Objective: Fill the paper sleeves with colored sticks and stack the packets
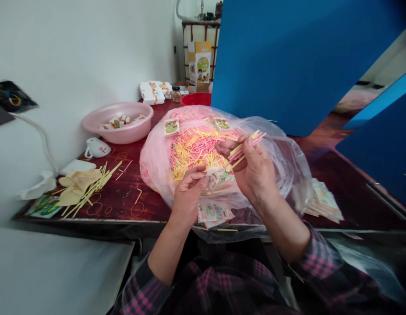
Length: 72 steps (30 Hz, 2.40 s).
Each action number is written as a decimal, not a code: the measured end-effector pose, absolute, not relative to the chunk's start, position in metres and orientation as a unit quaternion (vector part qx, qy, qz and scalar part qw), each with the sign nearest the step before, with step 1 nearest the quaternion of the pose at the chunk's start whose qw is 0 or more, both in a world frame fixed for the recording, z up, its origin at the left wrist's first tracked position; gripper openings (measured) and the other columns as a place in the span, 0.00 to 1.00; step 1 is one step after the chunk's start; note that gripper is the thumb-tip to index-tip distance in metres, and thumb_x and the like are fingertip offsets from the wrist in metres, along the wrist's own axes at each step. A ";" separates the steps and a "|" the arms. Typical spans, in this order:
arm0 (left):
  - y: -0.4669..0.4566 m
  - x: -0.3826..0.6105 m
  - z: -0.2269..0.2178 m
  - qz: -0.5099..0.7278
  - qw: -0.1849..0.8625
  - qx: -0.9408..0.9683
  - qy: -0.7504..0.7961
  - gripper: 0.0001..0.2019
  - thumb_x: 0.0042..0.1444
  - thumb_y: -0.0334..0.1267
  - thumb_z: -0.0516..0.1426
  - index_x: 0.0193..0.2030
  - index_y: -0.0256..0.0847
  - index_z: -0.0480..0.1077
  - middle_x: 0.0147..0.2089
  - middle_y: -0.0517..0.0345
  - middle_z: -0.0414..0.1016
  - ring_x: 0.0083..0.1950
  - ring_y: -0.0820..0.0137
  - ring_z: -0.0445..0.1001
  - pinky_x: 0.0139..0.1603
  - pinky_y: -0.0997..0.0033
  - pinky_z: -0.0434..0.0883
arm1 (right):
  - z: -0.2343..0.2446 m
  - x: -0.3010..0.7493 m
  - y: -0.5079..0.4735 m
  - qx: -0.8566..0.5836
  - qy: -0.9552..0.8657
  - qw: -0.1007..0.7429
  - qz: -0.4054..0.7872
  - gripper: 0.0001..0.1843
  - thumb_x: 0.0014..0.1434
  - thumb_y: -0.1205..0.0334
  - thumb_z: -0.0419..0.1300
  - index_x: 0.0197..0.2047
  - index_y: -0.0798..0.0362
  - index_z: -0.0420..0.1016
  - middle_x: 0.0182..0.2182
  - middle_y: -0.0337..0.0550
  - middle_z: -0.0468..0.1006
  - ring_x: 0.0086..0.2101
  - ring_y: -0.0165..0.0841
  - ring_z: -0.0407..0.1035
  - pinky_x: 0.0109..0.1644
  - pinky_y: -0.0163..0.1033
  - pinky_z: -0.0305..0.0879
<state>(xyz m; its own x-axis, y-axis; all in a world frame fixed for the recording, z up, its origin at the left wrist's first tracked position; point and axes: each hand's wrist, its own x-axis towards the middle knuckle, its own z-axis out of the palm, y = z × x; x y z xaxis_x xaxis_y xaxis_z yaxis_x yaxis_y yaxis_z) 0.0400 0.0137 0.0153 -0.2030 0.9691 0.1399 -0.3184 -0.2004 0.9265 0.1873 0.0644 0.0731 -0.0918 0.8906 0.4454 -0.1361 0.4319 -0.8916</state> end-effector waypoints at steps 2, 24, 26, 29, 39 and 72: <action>0.012 0.046 0.016 0.664 0.495 0.396 0.397 0.09 0.48 0.42 0.70 0.31 0.42 0.76 0.54 0.56 0.75 0.54 0.66 0.74 0.57 0.60 0.72 | 0.079 0.186 0.052 -0.316 -0.596 0.613 0.412 0.19 0.71 0.41 0.43 0.50 0.43 0.66 0.49 0.46 0.82 0.52 0.40 0.77 0.52 0.50 0.72; 0.006 0.066 0.025 0.697 0.538 0.349 0.321 0.09 0.45 0.40 0.73 0.28 0.45 0.79 0.52 0.59 0.77 0.54 0.67 0.73 0.55 0.65 0.69 | 0.048 0.180 0.032 -0.250 -0.580 0.597 0.494 0.12 0.70 0.50 0.56 0.40 0.46 0.76 0.50 0.38 0.83 0.57 0.36 0.72 0.65 0.49 0.64; 0.008 0.066 0.025 0.701 0.530 0.354 0.321 0.08 0.46 0.40 0.73 0.28 0.45 0.78 0.51 0.60 0.78 0.53 0.67 0.74 0.55 0.64 0.69 | 0.047 0.180 0.035 -0.253 -0.561 0.578 0.536 0.11 0.67 0.50 0.59 0.40 0.47 0.76 0.49 0.39 0.83 0.54 0.36 0.74 0.62 0.48 0.67; 0.010 0.067 0.023 0.701 0.532 0.350 0.322 0.09 0.46 0.40 0.72 0.28 0.44 0.78 0.50 0.59 0.78 0.52 0.67 0.74 0.55 0.63 0.69 | 0.048 0.178 0.035 -0.244 -0.531 0.579 0.569 0.11 0.64 0.52 0.62 0.48 0.45 0.75 0.45 0.39 0.84 0.49 0.36 0.77 0.55 0.47 0.72; 0.015 0.065 0.019 0.720 0.508 0.328 0.341 0.09 0.43 0.38 0.73 0.29 0.44 0.78 0.46 0.60 0.78 0.46 0.72 0.74 0.49 0.68 0.71 | 0.049 0.183 0.042 -0.319 -0.593 0.582 0.457 0.15 0.65 0.48 0.62 0.51 0.43 0.78 0.51 0.42 0.81 0.52 0.37 0.75 0.60 0.48 0.69; -0.008 0.061 0.032 0.536 0.542 0.467 0.449 0.16 0.49 0.46 0.68 0.39 0.40 0.74 0.30 0.62 0.78 0.28 0.74 0.73 0.31 0.73 0.68 | 0.044 0.218 0.033 -0.340 -0.495 0.619 0.506 0.09 0.51 0.53 0.73 0.33 0.46 0.83 0.31 0.36 0.81 0.31 0.29 0.70 0.38 0.38 0.70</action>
<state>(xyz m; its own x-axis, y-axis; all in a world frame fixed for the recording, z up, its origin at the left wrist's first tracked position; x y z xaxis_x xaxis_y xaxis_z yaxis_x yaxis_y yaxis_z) 0.0614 -0.0083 0.0320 0.0228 0.9996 0.0144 -0.1617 -0.0105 0.9868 0.2177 0.0331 0.0444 -0.0025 0.9636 0.2675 -0.2897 0.2553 -0.9224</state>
